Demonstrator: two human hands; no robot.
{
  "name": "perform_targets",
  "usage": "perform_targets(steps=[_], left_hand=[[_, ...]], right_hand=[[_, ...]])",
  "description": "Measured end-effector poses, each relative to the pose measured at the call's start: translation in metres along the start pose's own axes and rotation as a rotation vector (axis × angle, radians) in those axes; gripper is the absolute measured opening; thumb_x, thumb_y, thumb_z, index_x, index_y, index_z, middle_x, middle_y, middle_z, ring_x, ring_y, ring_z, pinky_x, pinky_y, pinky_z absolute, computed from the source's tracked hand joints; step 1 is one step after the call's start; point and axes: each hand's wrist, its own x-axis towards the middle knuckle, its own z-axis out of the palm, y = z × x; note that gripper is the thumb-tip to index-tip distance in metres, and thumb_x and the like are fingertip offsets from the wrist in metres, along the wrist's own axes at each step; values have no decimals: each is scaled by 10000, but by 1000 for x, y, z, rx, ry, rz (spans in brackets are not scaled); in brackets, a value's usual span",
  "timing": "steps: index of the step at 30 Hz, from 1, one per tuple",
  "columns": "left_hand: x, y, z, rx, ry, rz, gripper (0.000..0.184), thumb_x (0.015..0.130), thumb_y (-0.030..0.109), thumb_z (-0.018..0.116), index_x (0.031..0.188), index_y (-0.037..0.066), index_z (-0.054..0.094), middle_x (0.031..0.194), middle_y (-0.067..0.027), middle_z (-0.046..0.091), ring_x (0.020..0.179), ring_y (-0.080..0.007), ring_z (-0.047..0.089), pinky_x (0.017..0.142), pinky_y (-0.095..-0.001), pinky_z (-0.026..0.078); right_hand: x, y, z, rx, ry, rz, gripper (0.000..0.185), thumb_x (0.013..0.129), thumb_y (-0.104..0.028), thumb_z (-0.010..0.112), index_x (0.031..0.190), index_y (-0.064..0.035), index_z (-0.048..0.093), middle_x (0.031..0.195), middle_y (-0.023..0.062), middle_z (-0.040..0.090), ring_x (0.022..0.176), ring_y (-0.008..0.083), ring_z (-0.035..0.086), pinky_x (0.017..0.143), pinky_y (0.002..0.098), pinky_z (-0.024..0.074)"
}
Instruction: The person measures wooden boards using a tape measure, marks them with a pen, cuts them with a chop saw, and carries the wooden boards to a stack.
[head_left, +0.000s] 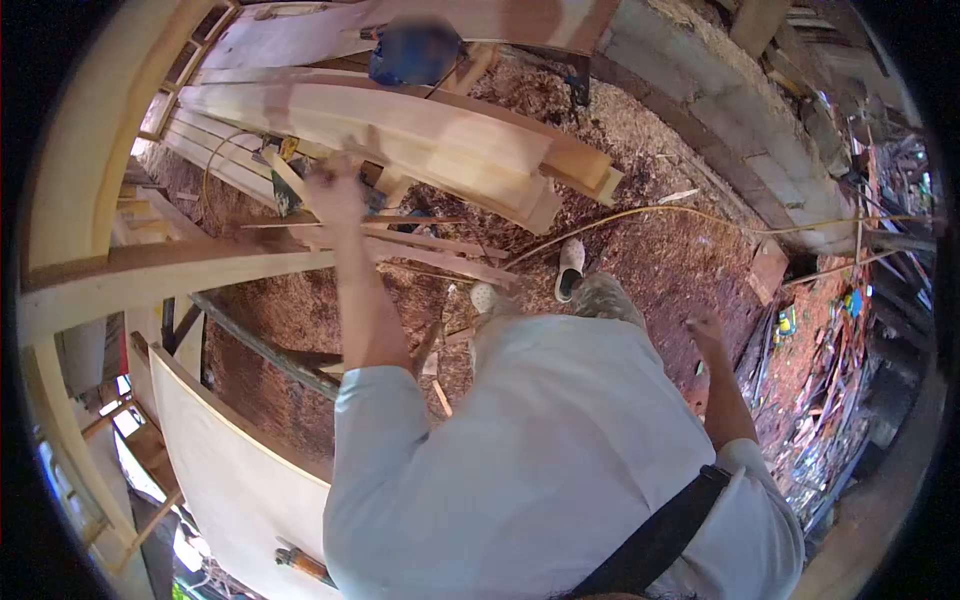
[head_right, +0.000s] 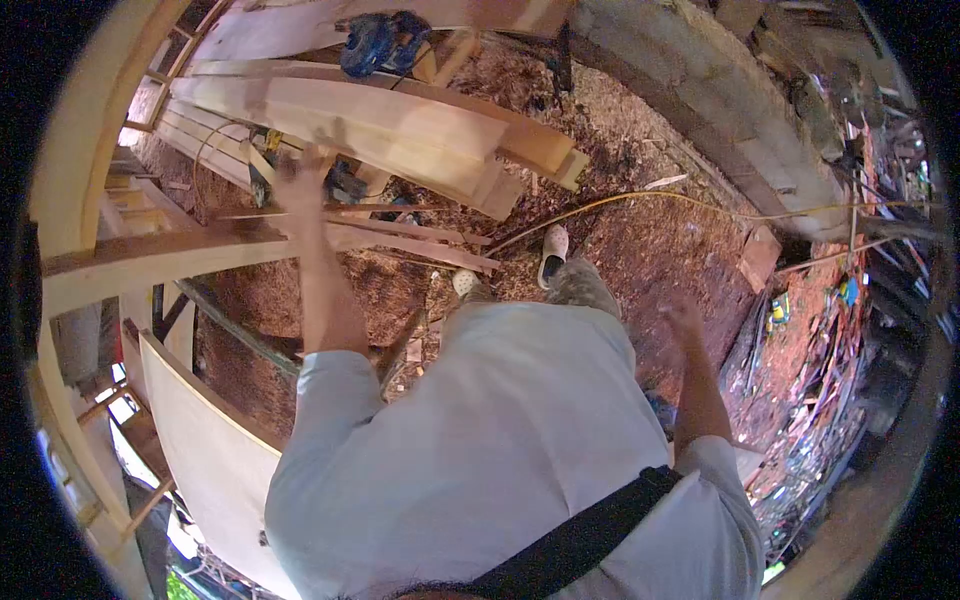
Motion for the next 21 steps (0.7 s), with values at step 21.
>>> perform_targets(steps=[21], left_hand=[[-199,22,165,-421,96,-258,362,869,229,612,1034,-91,649,1190,-355,531,1157,-480,495,1091,-508,316]], right_hand=[[74,-481,266,-517,-700,-902,357,899,-162,644,1193,39,623,1119,216,692,1064,327,664,904,404,504]])
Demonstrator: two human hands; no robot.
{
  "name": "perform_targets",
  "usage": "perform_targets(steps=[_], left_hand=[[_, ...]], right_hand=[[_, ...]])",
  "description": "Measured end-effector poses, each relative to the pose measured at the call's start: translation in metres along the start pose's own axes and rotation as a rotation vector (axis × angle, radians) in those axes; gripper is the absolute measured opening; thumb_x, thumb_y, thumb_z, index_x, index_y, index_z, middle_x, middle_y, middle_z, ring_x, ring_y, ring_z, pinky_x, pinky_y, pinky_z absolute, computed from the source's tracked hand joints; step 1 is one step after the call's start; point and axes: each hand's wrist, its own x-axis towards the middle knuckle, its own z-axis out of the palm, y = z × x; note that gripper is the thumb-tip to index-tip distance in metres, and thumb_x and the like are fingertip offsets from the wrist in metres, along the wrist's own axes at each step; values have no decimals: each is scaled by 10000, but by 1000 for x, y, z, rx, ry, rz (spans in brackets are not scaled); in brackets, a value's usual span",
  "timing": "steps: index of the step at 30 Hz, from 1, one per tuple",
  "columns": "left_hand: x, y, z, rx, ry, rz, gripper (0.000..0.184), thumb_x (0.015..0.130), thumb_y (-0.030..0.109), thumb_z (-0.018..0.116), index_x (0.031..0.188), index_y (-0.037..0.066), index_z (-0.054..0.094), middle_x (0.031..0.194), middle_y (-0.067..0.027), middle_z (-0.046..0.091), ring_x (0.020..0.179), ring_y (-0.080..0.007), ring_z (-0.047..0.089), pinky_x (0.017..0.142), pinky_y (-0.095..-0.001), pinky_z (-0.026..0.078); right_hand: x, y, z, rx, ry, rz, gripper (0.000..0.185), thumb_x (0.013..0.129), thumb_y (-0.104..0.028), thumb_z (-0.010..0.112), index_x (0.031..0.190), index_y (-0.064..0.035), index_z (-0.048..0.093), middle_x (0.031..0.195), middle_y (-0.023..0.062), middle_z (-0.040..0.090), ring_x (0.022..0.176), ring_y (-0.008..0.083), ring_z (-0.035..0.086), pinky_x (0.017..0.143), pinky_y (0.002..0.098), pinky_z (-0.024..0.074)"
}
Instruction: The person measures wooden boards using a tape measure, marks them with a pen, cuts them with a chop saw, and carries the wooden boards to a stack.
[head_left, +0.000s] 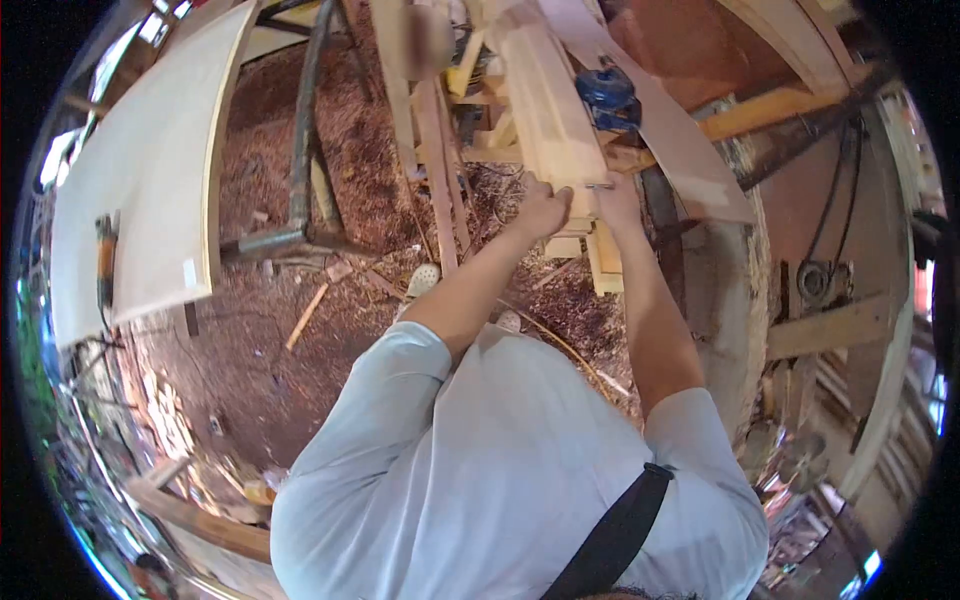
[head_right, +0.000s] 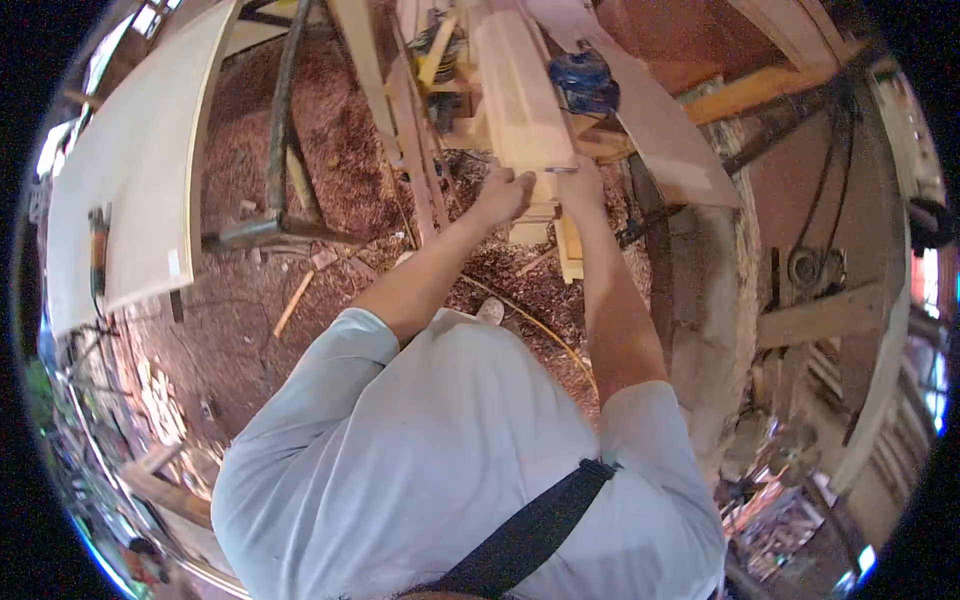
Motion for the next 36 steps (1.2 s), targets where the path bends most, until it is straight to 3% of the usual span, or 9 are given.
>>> perform_targets(steps=[1,4,7,12,16,18,25,34,36], left_hand=[[5,-9,-1,107,-96,153,277,924,203,593,1036,-51,593,930,-202,544,799,-322,474,758,-416,352],[6,5,-11,938,62,1003,357,1000,313,533,944,-37,564,689,-67,558,573,-187,526,558,-331,451],[-6,40,-8,142,-242,1,349,941,237,484,950,-72,646,990,-353,634,1105,-494,550,1095,-607,234],[-9,83,-26,67,-221,-223,926,956,634,375,1336,-208,443,1473,-515,79,1457,-521,154,1217,-420,90],[20,15,18,610,-30,58,763,948,567,487,1186,-154,568,1320,-396,422,1265,-446,454,1086,-411,366],[-7,82,-3,254,2,-246,747,940,542,515,1270,-128,523,1354,-335,424,1312,-384,418,1099,-432,346],[1,33,9,-560,45,-126,618,890,377,694,1261,-65,474,1144,-170,596,1118,-255,556,966,-402,475],[20,33,3,-335,124,-59,455,909,372,672,1084,-41,593,1063,-160,619,938,-206,627,771,-360,532],[22,32,-2,-106,43,-234,584,880,414,644,1138,-109,608,1243,-270,572,1086,-368,600,940,-391,477]], right_hand=[[-1,0,12,-74,217,-17,269,851,-112,637,1072,35,683,954,189,730,912,329,708,797,408,535],[15,23,36,-224,222,-105,277,833,-95,632,1062,50,684,851,161,702,818,231,665,746,353,501],[15,13,27,-305,104,-39,337,823,-113,643,1121,43,667,919,154,693,840,195,635,731,347,485],[-23,-2,19,522,-120,184,380,884,-217,649,1184,16,652,1071,153,680,981,178,624,819,337,479],[16,47,19,198,-210,104,417,953,-282,612,1269,-10,613,1186,154,650,1067,193,610,917,344,465],[5,37,24,350,-196,123,417,957,-276,603,1272,-3,606,1196,151,647,1079,195,604,927,350,460],[4,20,35,32,-99,136,338,960,-282,610,1103,22,652,969,96,680,891,203,619,799,365,476],[9,43,42,577,-79,148,271,951,-254,636,1026,3,675,952,70,663,862,157,586,766,320,455],[4,36,38,497,-93,147,283,950,-254,643,1047,10,673,970,83,669,894,158,599,791,318,461]])
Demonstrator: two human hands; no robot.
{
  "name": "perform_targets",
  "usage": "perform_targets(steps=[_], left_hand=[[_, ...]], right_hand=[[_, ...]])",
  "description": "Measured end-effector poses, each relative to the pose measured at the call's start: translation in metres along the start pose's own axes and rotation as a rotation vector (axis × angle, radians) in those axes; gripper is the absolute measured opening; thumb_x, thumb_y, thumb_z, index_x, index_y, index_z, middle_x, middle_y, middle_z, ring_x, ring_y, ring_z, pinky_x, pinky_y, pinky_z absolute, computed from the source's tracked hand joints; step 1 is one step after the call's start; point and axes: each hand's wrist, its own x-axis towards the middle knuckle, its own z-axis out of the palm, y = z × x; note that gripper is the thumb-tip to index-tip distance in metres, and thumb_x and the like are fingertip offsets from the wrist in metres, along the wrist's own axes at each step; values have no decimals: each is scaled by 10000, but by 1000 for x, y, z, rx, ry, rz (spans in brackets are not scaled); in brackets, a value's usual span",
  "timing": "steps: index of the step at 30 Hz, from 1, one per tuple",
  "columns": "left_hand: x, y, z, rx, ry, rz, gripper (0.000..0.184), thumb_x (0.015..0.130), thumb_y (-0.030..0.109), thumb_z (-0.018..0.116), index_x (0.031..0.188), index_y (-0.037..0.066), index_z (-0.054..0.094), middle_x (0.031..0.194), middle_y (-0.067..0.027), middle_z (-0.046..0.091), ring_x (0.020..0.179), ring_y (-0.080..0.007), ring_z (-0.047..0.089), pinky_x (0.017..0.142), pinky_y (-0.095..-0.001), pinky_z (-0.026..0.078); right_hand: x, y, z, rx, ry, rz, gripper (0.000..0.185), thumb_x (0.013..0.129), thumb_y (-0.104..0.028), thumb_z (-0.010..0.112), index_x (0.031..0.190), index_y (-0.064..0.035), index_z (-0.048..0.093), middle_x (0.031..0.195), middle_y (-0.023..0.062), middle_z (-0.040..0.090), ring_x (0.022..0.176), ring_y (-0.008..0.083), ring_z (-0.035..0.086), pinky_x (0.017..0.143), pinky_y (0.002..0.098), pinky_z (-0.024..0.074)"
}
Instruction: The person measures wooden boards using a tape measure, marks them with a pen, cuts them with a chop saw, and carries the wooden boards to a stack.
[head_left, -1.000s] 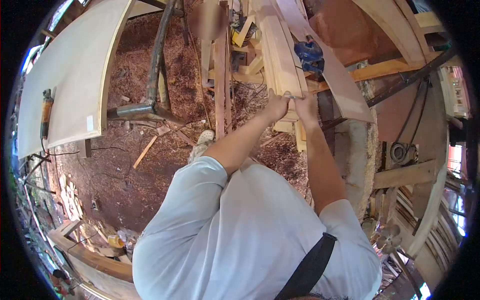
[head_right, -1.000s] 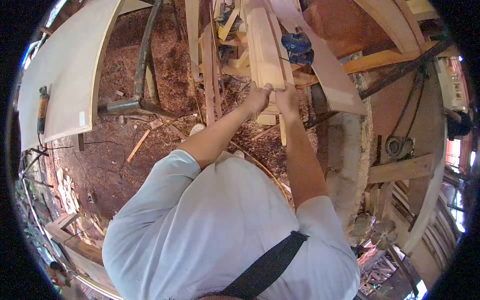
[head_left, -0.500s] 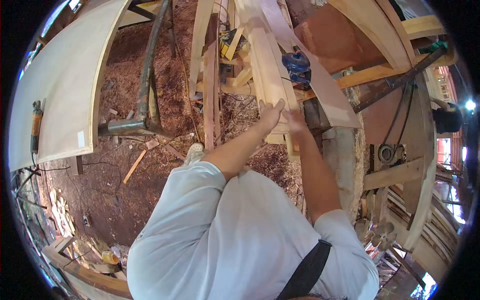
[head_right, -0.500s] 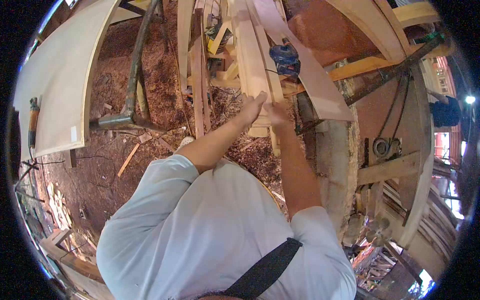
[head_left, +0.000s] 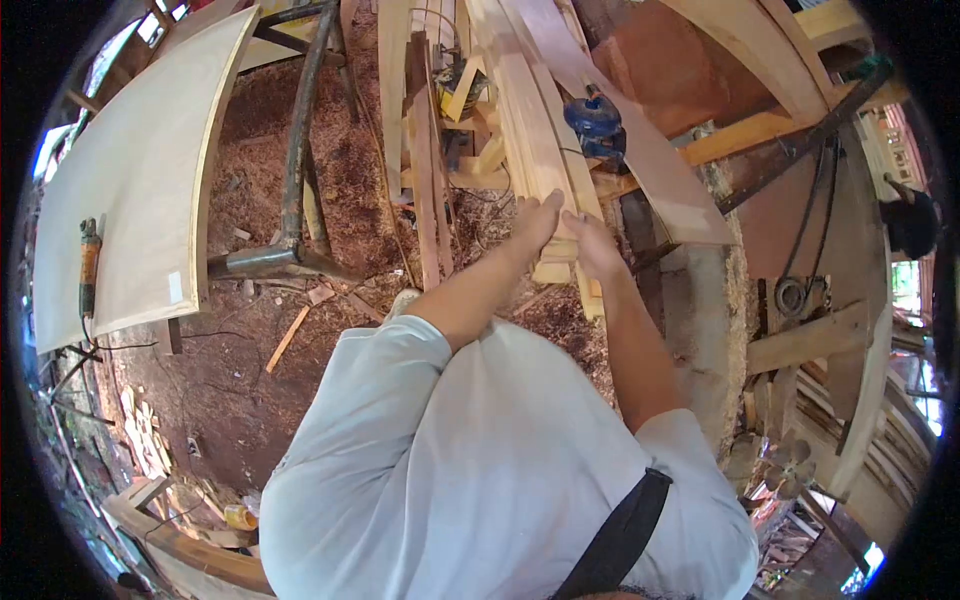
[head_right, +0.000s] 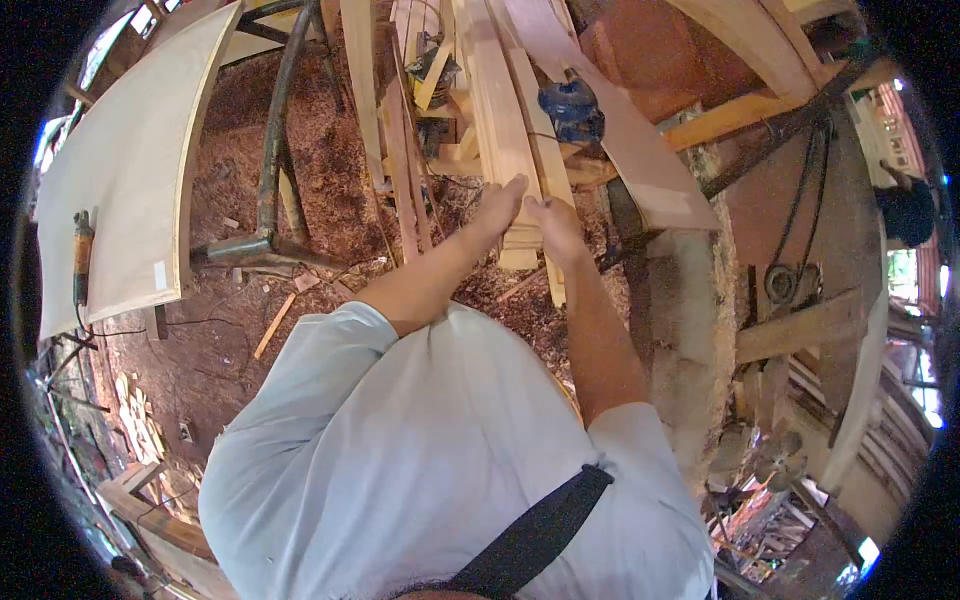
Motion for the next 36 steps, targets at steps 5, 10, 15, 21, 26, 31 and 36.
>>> perform_targets(steps=[5,10,15,21,26,31,36], left_hand=[[-8,48,-16,519,-180,54,514,793,387,632,910,-111,684,1078,-347,643,1001,-429,657,881,-442,510],[-11,42,-19,280,-95,-45,448,769,391,680,686,-49,680,604,-163,645,549,-220,637,537,-377,477],[-27,57,-27,229,-142,-108,483,820,454,711,673,-6,683,507,-58,541,439,-187,501,474,-338,404],[-22,55,-33,34,-327,-215,398,915,390,642,1096,42,711,953,-56,700,823,-157,637,781,-287,488],[-45,64,-38,-105,-257,-307,369,891,422,691,1002,70,689,912,-56,694,800,-173,635,716,-344,509],[-46,66,-42,44,-275,-265,386,899,435,683,891,49,671,765,-62,649,637,-174,580,572,-353,469],[-29,61,-35,239,-331,-213,576,863,486,683,955,-83,668,807,-158,684,714,-249,672,613,-380,520]], right_hand=[[-23,-21,9,-20,-26,-2,284,946,-136,618,1168,42,615,1011,88,654,933,170,603,842,322,470],[-63,-64,23,-467,160,-7,430,897,-372,667,1060,26,686,983,197,710,921,275,685,795,383,513],[-47,-56,13,-664,131,-47,536,841,-496,673,1066,-10,706,977,234,710,910,323,698,793,404,518],[-84,-78,15,-385,151,-52,630,820,-551,670,1073,25,703,957,211,721,888,288,713,759,394,533],[-65,-61,24,-335,155,55,568,846,-498,685,1087,16,708,952,167,734,847,229,719,740,354,544],[-51,-41,28,-440,213,12,429,885,-384,700,1024,22,714,949,154,731,818,211,703,730,358,535],[-27,1,20,-241,141,-56,482,882,-341,706,1101,86,649,972,164,712,848,240,680,776,355,516]])
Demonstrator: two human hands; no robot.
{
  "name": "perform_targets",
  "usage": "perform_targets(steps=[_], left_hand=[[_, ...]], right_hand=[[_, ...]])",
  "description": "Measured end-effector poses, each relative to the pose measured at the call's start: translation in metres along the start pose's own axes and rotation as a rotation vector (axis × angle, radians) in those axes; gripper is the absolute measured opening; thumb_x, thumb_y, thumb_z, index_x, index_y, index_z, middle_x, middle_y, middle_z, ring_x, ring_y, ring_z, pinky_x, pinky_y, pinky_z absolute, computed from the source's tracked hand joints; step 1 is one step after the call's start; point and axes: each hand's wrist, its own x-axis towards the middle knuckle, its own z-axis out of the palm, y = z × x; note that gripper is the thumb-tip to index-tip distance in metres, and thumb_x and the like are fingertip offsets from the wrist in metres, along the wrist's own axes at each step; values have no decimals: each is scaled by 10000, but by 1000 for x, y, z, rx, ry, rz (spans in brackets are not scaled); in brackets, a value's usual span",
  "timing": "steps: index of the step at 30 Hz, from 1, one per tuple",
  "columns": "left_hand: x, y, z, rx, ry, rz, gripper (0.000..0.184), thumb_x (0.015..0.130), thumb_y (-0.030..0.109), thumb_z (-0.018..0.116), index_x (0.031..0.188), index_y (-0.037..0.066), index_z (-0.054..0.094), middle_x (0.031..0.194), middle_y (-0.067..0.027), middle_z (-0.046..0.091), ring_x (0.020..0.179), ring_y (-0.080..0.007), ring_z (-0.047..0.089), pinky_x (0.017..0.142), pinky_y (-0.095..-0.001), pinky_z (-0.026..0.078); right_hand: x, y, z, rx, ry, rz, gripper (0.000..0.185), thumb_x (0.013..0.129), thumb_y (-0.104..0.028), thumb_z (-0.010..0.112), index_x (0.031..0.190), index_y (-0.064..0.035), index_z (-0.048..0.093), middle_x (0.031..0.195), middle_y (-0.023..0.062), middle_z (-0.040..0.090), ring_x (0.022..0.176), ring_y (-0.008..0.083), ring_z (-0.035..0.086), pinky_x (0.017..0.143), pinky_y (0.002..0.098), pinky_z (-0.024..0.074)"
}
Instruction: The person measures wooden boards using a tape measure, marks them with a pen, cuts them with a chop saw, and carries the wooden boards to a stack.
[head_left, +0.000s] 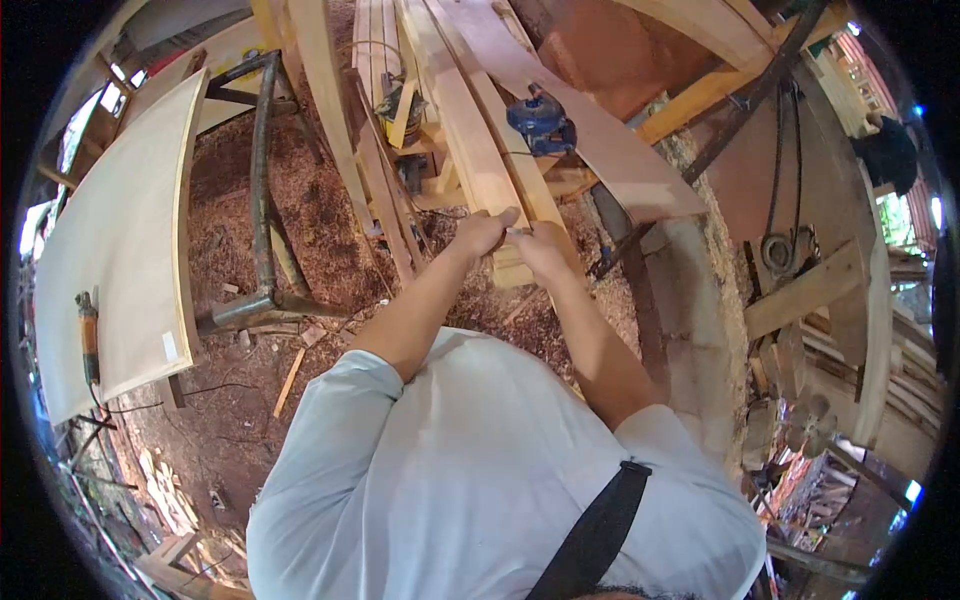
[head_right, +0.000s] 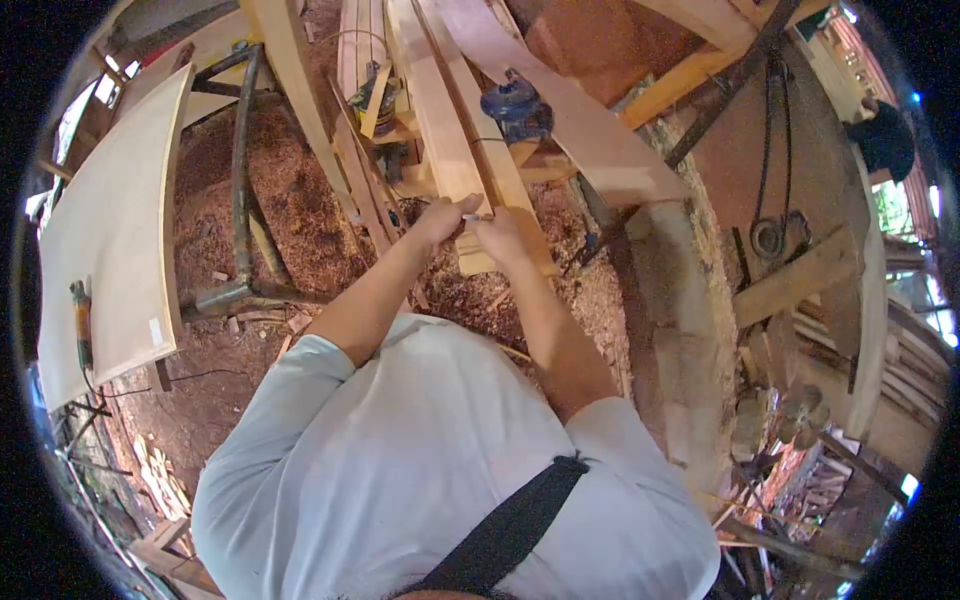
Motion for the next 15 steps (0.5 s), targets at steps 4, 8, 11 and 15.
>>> perform_targets(steps=[4,8,11,15], left_hand=[[27,-22,9,441,65,274,522,853,428,722,946,-84,673,779,-113,670,696,-181,648,630,-360,509],[-7,3,8,-28,131,-30,420,849,418,746,844,12,641,714,-60,629,596,-178,586,592,-349,493],[-24,9,13,-228,129,-218,398,845,424,760,843,58,603,753,-51,623,584,-150,557,570,-299,477],[-38,19,21,-139,63,-192,410,856,404,763,1024,49,648,919,-57,668,737,-157,627,631,-307,513]], right_hand=[[-32,-46,-33,-201,-97,-14,531,868,-295,724,1201,97,591,1059,177,687,964,263,650,837,332,492],[-28,30,-65,187,214,-310,455,873,-144,724,1262,23,557,1165,190,649,1001,260,641,883,381,513],[-52,81,-108,125,407,-272,448,883,-83,705,1283,17,529,1177,157,634,1028,231,615,889,369,505],[-80,216,-155,321,490,-87,407,895,-107,696,1262,-9,550,1126,139,655,1037,217,602,907,365,494]])
